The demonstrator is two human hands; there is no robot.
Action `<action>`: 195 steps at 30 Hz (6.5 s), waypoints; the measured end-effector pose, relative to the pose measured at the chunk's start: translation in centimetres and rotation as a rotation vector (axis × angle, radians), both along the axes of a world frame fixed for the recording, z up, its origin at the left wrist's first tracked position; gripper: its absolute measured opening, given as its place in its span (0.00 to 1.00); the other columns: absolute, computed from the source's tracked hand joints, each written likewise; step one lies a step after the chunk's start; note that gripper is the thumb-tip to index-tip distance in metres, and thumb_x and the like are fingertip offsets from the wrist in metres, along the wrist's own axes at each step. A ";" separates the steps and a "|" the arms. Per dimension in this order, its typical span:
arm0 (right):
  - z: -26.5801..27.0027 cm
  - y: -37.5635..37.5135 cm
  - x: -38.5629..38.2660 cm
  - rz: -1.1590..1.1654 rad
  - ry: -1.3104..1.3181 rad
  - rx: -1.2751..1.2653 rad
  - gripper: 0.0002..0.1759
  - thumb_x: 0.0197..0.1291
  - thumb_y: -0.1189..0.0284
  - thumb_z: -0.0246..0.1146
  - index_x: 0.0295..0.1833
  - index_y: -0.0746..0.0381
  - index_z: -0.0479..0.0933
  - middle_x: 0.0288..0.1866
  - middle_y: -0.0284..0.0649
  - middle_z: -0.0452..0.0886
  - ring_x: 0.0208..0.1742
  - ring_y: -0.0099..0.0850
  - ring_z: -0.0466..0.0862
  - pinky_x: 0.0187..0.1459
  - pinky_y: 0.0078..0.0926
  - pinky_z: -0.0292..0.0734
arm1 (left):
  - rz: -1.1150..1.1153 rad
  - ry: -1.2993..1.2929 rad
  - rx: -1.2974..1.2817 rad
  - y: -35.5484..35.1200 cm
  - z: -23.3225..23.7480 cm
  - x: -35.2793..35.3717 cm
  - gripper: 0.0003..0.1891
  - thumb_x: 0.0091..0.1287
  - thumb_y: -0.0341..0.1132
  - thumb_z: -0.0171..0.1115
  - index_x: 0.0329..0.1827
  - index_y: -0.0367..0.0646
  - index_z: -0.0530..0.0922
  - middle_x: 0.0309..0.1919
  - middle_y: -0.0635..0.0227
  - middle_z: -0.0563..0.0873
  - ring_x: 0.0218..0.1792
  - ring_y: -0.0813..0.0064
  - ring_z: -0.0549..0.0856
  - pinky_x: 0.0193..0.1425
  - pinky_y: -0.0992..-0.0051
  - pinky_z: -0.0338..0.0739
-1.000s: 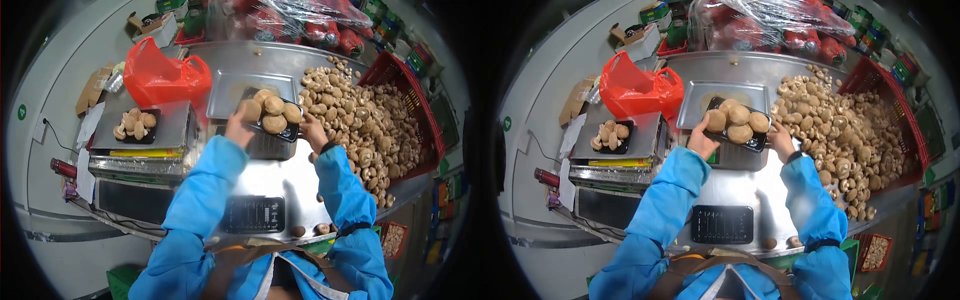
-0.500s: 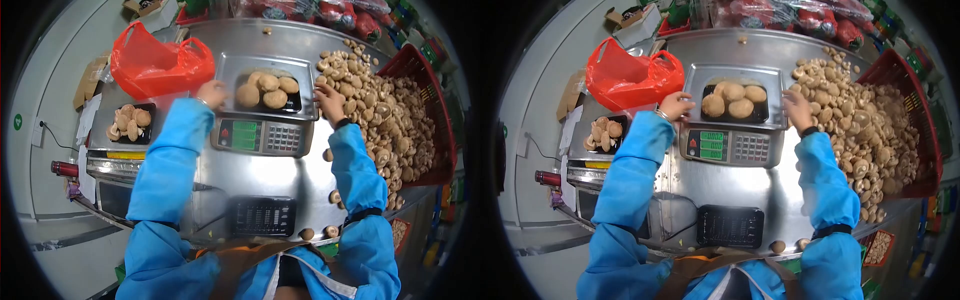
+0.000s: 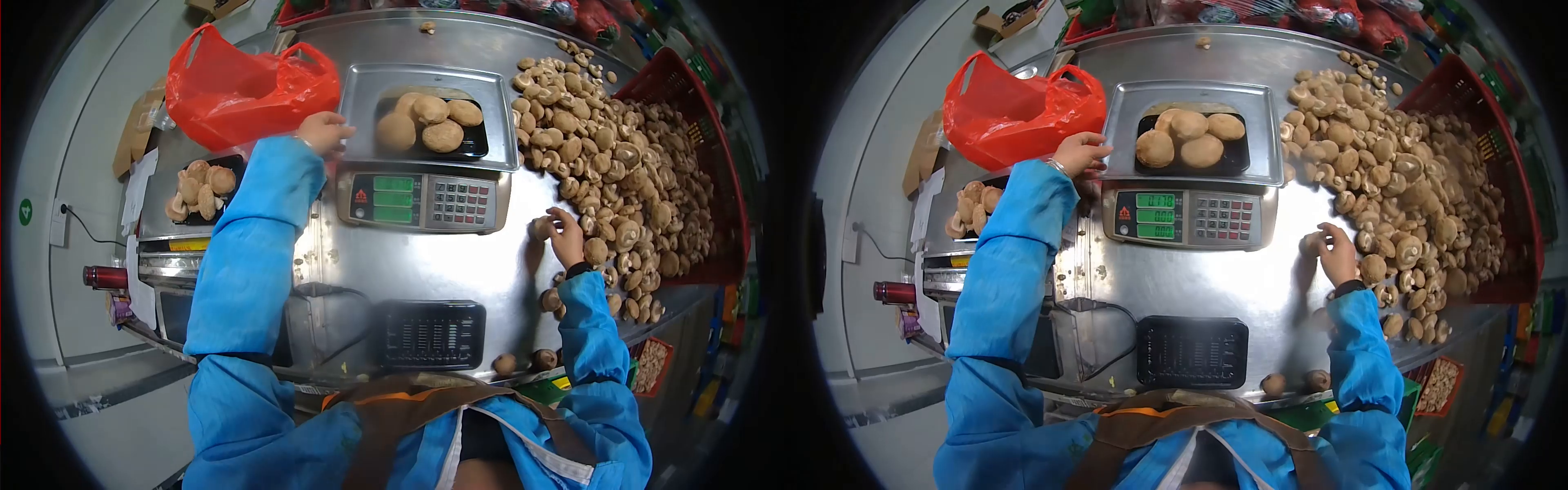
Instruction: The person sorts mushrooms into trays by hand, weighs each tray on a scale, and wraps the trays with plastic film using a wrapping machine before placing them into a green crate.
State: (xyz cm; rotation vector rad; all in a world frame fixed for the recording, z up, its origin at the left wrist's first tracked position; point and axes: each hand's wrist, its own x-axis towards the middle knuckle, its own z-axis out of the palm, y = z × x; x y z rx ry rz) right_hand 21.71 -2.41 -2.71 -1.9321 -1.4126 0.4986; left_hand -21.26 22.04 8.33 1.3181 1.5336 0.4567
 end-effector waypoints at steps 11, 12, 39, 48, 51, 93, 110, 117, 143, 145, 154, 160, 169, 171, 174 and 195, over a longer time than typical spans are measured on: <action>0.2 -0.7 -1.0 0.116 -0.303 -0.353 0.32 0.42 0.69 0.70 0.56 0.59 0.70 0.42 0.48 0.78 0.46 0.45 0.78 0.49 0.35 0.74 | -0.016 0.028 0.087 -0.4 0.0 2.4 0.30 0.56 0.39 0.67 0.60 0.39 0.68 0.44 0.55 0.79 0.36 0.68 0.81 0.36 0.71 0.79; 0.1 -0.7 -1.1 0.086 -0.299 -0.374 0.33 0.42 0.69 0.70 0.57 0.59 0.69 0.43 0.48 0.77 0.45 0.45 0.78 0.48 0.35 0.74 | -0.006 0.032 0.111 -0.1 -0.2 2.3 0.34 0.54 0.41 0.69 0.62 0.39 0.65 0.44 0.53 0.79 0.35 0.69 0.81 0.36 0.73 0.79; -0.3 -5.8 -15.1 0.169 0.403 -0.286 0.32 0.50 0.76 0.65 0.62 0.60 0.63 0.48 0.46 0.75 0.46 0.34 0.78 0.46 0.29 0.74 | -0.264 0.155 0.234 -21.1 -9.9 3.7 0.38 0.37 0.38 0.76 0.54 0.42 0.69 0.45 0.53 0.77 0.47 0.57 0.78 0.56 0.66 0.70; 4.3 -10.8 -20.5 0.424 -0.452 -0.025 0.21 0.47 0.62 0.67 0.44 0.63 0.75 0.38 0.42 0.74 0.42 0.40 0.73 0.44 0.33 0.70 | -0.757 0.658 0.655 -28.4 -6.4 5.0 0.13 0.48 0.41 0.69 0.29 0.41 0.81 0.30 0.62 0.80 0.37 0.61 0.79 0.41 0.64 0.73; 4.7 -12.2 -20.5 0.497 -0.483 0.057 0.14 0.47 0.66 0.64 0.36 0.63 0.74 0.35 0.40 0.72 0.41 0.37 0.72 0.41 0.33 0.69 | -0.749 0.636 0.695 -30.4 -5.4 4.9 0.11 0.48 0.39 0.69 0.21 0.40 0.81 0.25 0.61 0.79 0.34 0.62 0.80 0.37 0.66 0.75; 1.0 -14.2 -2.8 -0.247 0.287 0.019 0.28 0.57 0.61 0.60 0.62 0.59 0.65 0.47 0.44 0.79 0.45 0.38 0.81 0.45 0.31 0.74 | -0.346 -0.056 0.136 -23.7 -9.6 22.1 0.15 0.47 0.19 0.58 0.41 0.31 0.78 0.37 0.52 0.83 0.37 0.57 0.84 0.41 0.63 0.79; -1.5 -9.6 13.2 -0.232 -0.320 -0.491 0.48 0.37 0.70 0.68 0.69 0.51 0.55 0.53 0.56 0.68 0.54 0.53 0.71 0.58 0.39 0.67 | -0.291 -0.156 0.086 -20.8 -10.6 36.0 0.15 0.48 0.28 0.54 0.39 0.38 0.82 0.35 0.51 0.85 0.39 0.57 0.84 0.45 0.66 0.76; 1.7 -8.8 7.1 0.214 0.057 -0.277 0.44 0.36 0.76 0.67 0.65 0.59 0.61 0.58 0.48 0.68 0.60 0.39 0.69 0.60 0.31 0.65 | -0.140 -0.631 -0.318 -22.3 -19.1 35.4 0.21 0.43 0.20 0.49 0.44 0.31 0.75 0.35 0.53 0.81 0.38 0.53 0.82 0.43 0.61 0.78; 10.1 6.5 -8.0 0.175 0.865 -0.049 0.32 0.51 0.88 0.56 0.64 0.63 0.60 0.50 0.43 0.74 0.44 0.33 0.80 0.40 0.27 0.81 | 0.213 -1.164 -0.013 -14.2 0.0 12.8 0.36 0.47 0.12 0.57 0.60 0.52 0.64 0.42 0.64 0.76 0.41 0.71 0.79 0.42 0.67 0.76; 10.0 10.3 -8.3 0.244 0.596 -0.089 0.29 0.49 0.85 0.59 0.60 0.63 0.66 0.45 0.43 0.77 0.43 0.33 0.80 0.40 0.28 0.78 | 0.072 -0.919 0.148 -11.1 0.0 10.3 0.39 0.50 0.19 0.64 0.65 0.53 0.58 0.47 0.65 0.77 0.46 0.72 0.79 0.47 0.67 0.75; 6.9 19.6 -9.0 0.165 -0.103 -0.180 0.25 0.43 0.74 0.61 0.52 0.61 0.76 0.38 0.51 0.82 0.43 0.43 0.82 0.48 0.33 0.75 | -0.191 0.182 0.570 -4.8 -3.1 6.8 0.32 0.40 0.40 0.76 0.51 0.42 0.74 0.48 0.52 0.79 0.48 0.55 0.79 0.54 0.63 0.73; 8.5 18.8 -7.0 0.237 0.275 0.004 0.31 0.46 0.79 0.57 0.62 0.60 0.68 0.52 0.49 0.78 0.46 0.37 0.80 0.49 0.30 0.74 | -0.119 -0.064 0.414 -2.1 -1.3 3.9 0.22 0.48 0.42 0.73 0.40 0.36 0.80 0.39 0.59 0.83 0.44 0.75 0.80 0.49 0.74 0.74; 7.8 20.8 -12.2 0.315 0.283 0.173 0.28 0.58 0.62 0.56 0.63 0.60 0.66 0.55 0.52 0.75 0.56 0.40 0.75 0.56 0.30 0.69 | -0.477 0.321 0.830 -4.6 0.2 7.5 0.22 0.43 0.33 0.74 0.38 0.40 0.71 0.34 0.59 0.79 0.38 0.58 0.78 0.44 0.68 0.73; 7.8 20.3 -12.1 0.342 0.215 0.143 0.30 0.60 0.57 0.56 0.63 0.63 0.66 0.57 0.52 0.73 0.59 0.40 0.73 0.57 0.30 0.68 | -0.422 0.197 0.778 -4.1 0.1 7.1 0.20 0.45 0.32 0.72 0.38 0.40 0.71 0.32 0.60 0.79 0.35 0.60 0.79 0.42 0.70 0.74; 6.5 19.7 -10.8 0.372 0.173 0.212 0.29 0.60 0.57 0.55 0.62 0.63 0.66 0.55 0.50 0.75 0.58 0.41 0.75 0.57 0.31 0.68 | -0.123 -0.242 0.517 -1.4 -3.4 6.4 0.08 0.57 0.30 0.63 0.37 0.39 0.74 0.29 0.67 0.81 0.33 0.77 0.80 0.36 0.79 0.75; -0.6 -2.0 10.1 -0.240 -0.248 -0.180 0.31 0.53 0.71 0.60 0.64 0.60 0.61 0.53 0.60 0.72 0.55 0.55 0.72 0.54 0.43 0.69 | -0.403 0.097 0.794 -0.5 -3.3 8.5 0.46 0.45 0.46 0.74 0.65 0.37 0.60 0.62 0.49 0.65 0.65 0.55 0.64 0.68 0.67 0.58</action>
